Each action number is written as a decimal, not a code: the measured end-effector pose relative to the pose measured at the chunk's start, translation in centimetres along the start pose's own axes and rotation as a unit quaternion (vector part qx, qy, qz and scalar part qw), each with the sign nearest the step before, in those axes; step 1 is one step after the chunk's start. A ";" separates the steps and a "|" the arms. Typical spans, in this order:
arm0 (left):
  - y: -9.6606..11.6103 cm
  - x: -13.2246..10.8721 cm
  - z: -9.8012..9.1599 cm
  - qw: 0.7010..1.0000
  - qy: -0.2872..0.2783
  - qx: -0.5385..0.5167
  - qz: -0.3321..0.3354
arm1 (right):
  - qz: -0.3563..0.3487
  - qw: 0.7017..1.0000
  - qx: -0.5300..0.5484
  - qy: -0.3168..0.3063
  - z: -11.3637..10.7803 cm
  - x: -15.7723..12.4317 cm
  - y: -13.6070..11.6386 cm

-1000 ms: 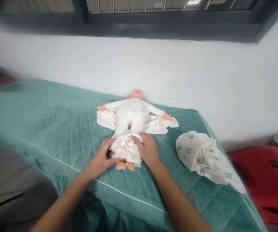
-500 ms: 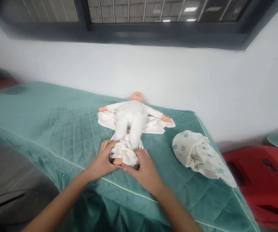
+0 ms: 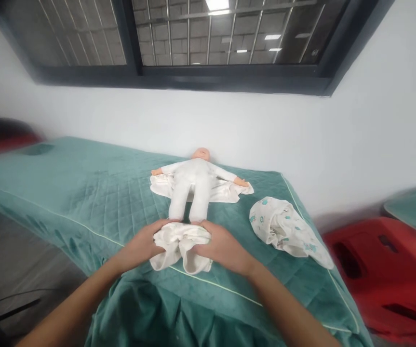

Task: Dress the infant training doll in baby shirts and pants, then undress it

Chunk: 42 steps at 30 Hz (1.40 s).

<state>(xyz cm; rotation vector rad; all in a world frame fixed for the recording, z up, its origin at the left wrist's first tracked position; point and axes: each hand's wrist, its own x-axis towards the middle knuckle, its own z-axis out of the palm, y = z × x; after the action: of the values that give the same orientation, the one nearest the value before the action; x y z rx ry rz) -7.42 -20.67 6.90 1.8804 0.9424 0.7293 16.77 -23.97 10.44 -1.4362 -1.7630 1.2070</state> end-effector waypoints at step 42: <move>26.9 -0.6 -12.8 0.955 -0.174 0.233 0.058 | -0.092 0.908 -0.378 -0.158 -9.2 -6.5 -27.4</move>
<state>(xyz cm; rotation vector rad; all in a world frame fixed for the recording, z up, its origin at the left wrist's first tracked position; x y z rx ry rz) -9.19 -24.07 36.42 2.3952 0.8249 0.2286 13.91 -28.04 39.66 -1.4563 -2.7206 0.6925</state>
